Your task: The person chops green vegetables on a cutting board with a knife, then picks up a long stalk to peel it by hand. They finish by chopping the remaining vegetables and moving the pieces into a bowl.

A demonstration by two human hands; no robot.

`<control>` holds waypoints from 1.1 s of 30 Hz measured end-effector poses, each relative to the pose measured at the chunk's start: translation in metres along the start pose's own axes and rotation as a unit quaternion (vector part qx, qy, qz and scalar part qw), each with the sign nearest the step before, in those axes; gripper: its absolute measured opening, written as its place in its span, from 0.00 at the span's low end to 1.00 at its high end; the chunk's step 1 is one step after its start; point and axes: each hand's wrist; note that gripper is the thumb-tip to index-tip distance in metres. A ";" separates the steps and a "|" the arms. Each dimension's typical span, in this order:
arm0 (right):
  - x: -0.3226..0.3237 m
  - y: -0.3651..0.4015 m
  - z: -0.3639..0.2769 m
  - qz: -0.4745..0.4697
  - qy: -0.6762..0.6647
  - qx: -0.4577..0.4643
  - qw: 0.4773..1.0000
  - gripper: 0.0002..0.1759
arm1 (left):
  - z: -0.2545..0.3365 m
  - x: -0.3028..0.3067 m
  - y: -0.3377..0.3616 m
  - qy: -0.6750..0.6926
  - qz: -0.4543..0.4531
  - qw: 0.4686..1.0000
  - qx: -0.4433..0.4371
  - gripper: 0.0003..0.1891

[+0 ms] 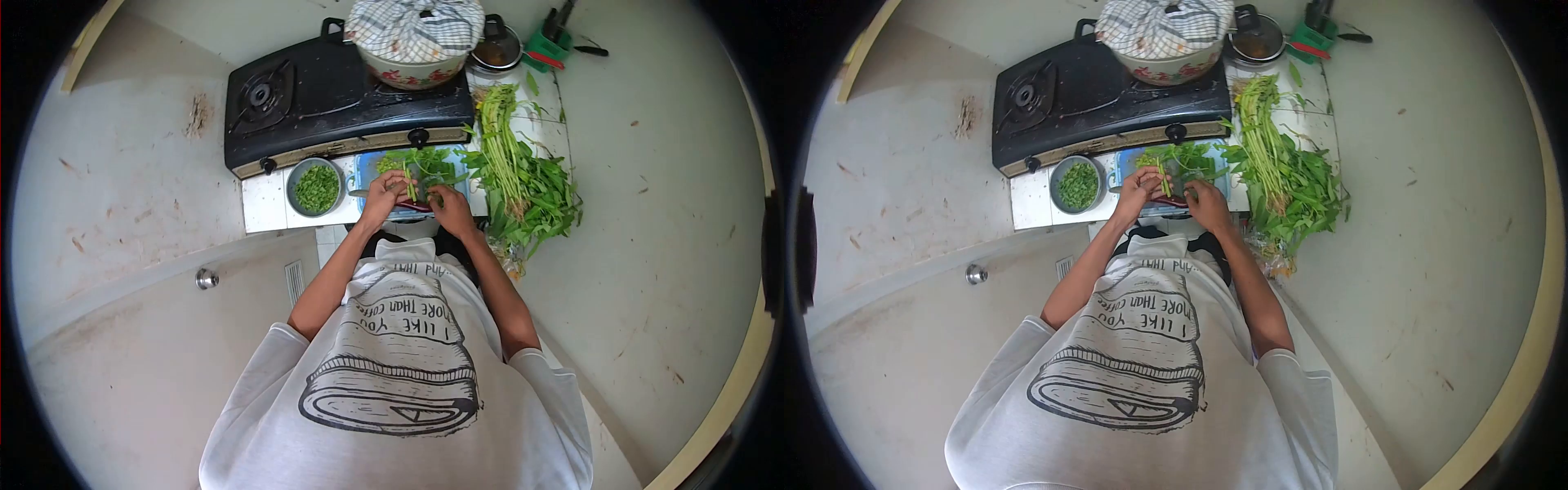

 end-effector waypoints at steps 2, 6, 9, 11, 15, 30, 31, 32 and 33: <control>-0.012 -0.004 0.004 -0.022 0.052 0.064 0.996 0.14 | -0.006 0.017 0.002 0.022 0.022 1.000 0.001 0.11; -0.034 -0.013 -0.009 -0.045 0.116 0.174 0.977 0.13 | -0.007 0.043 0.020 0.059 0.059 0.996 0.032 0.11; -0.049 -0.023 -0.033 -0.068 -0.118 -0.013 0.991 0.12 | -0.007 0.054 0.032 0.072 0.100 0.992 0.029 0.11; -0.049 -0.030 -0.052 -0.117 -0.258 -0.092 0.955 0.12 | -0.008 0.058 0.038 0.089 0.139 0.986 0.029 0.11; -0.059 -0.036 -0.066 -0.162 -0.314 -0.110 0.929 0.11 | -0.009 0.056 0.043 0.112 0.152 0.982 0.001 0.11; -0.092 -0.041 -0.063 -0.128 -0.310 -0.113 0.935 0.08 | -0.034 0.080 0.049 0.101 0.093 0.990 0.010 0.12; -0.091 -0.040 -0.064 -0.129 -0.286 -0.116 0.943 0.09 | -0.035 0.085 0.048 0.082 0.081 0.993 0.014 0.13; -0.090 -0.041 -0.064 -0.130 -0.261 -0.117 0.949 0.09 | -0.035 0.090 0.046 0.062 0.069 0.996 0.016 0.13; -0.088 -0.043 -0.063 -0.132 -0.236 -0.117 0.956 0.09 | -0.035 0.096 0.043 0.054 0.071 0.996 0.018 0.12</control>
Point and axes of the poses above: each hand's wrist, its own y-axis away from the middle knuckle, its own x-axis out of the back of the hand, z = x × y, and after that the axes turned 12 degrees about -y, right-handed
